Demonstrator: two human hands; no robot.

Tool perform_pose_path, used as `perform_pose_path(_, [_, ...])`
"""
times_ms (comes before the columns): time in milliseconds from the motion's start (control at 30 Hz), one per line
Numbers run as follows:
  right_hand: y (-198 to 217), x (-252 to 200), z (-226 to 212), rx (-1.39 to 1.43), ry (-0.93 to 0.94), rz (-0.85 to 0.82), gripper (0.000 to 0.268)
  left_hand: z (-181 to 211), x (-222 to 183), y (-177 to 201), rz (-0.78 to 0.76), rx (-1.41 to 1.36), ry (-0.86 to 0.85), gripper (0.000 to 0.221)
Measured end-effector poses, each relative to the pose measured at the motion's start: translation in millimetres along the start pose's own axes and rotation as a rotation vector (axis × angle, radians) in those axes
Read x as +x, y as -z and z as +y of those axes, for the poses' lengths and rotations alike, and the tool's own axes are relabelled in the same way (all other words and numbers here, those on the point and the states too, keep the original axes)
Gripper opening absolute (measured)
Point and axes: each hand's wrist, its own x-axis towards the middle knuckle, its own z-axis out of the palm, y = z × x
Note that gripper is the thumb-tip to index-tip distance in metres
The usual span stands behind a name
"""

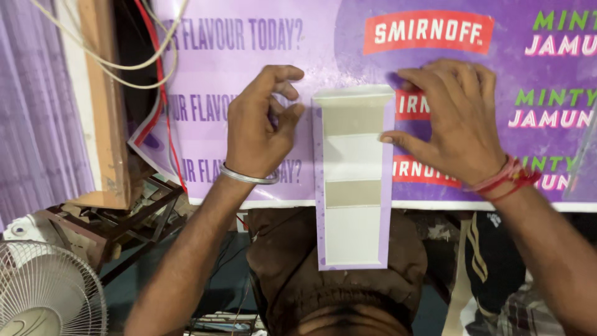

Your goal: The person folds printed purple cardboard sheets into small rectangular boxes by hand. They align the sheets on a large printed mat, fold the side flaps, and tuck the ends to form the box shape, then place the finished boxes into a stack.

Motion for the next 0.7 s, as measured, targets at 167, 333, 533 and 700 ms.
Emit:
perform_pose_path(167, [15.5, 30.4, 6.9, -0.005, 0.019, -0.229, 0.086, -1.1, 15.2, 0.0, -0.150, 0.232, -0.212, 0.048])
perform_pose_path(333, [19.2, 33.9, -2.4, 0.061, 0.020, -0.217, 0.058, -6.6, 29.0, 9.9, -0.248, 0.211, -0.256, 0.037])
perform_pose_path(533, [6.8, 2.7, -4.5, -0.019, 0.118, -0.024, 0.044, -13.4, 12.0, 3.0, -0.215, 0.336, -0.346, 0.016])
perform_pose_path(700, [-21.4, -13.7, -26.7, -0.210, 0.110, 0.172, 0.031, 4.7, -19.3, 6.0, -0.074, 0.426, -0.439, 0.038])
